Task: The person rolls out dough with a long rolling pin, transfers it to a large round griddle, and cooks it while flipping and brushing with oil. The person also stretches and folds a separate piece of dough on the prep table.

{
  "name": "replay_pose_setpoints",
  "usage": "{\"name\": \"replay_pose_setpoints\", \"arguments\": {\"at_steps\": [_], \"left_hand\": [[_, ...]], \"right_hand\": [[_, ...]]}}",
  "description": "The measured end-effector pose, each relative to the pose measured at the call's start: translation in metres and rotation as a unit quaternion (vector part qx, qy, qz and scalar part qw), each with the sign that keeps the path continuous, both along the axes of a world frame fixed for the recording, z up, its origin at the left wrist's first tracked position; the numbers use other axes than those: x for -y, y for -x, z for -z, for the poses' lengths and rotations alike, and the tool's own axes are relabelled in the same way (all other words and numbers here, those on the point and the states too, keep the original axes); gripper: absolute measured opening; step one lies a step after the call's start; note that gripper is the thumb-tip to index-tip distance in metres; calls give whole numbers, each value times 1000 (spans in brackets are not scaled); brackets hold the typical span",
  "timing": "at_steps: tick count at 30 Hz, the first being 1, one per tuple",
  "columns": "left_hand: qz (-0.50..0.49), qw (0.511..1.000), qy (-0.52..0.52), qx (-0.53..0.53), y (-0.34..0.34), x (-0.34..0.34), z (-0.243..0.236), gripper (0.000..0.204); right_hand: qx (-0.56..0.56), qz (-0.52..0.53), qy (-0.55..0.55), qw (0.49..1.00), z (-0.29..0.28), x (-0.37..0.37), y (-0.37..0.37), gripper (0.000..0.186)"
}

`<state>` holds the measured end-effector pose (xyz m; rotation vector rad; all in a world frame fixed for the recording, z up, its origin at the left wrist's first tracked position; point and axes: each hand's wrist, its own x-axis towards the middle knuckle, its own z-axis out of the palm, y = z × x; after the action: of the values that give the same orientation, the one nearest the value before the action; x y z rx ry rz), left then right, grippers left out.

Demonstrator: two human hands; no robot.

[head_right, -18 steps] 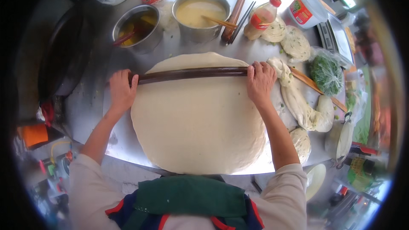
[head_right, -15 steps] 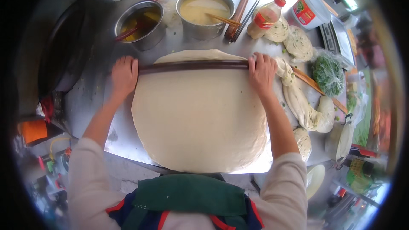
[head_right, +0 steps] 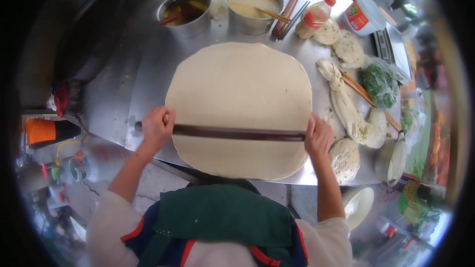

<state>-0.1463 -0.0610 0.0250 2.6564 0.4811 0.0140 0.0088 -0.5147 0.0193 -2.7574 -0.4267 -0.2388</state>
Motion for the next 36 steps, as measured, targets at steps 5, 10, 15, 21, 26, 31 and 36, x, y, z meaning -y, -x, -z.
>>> {"name": "replay_pose_setpoints", "arguments": {"at_steps": [5, 10, 15, 21, 26, 31, 36], "left_hand": [[64, 980, -155, 106, 57, 32, 7, 82], [174, 970, -134, 101, 122, 28, 14, 69], [212, 952, -138, 173, 122, 15, 2, 54], [226, 945, -132, 198, 85, 11, -38, 49], [185, 966, -61, 171, 70, 22, -47, 44], [156, 979, 8, 133, 59, 20, -28, 41], [159, 977, 40, 139, 58, 16, -19, 35]], "right_hand": [[42, -42, 78, 995, 7, 16, 67, 48], [9, -149, 56, 987, 10, 72, 113, 54], [61, -177, 54, 981, 11, 92, 105, 55], [125, -159, -12, 979, -62, 11, 54, 47], [128, -323, -76, 935, -80, -151, -20, 42], [173, -305, 51, 935, -56, -334, -121, 61], [9, -229, 304, 925, -77, -420, -166, 75]]}}
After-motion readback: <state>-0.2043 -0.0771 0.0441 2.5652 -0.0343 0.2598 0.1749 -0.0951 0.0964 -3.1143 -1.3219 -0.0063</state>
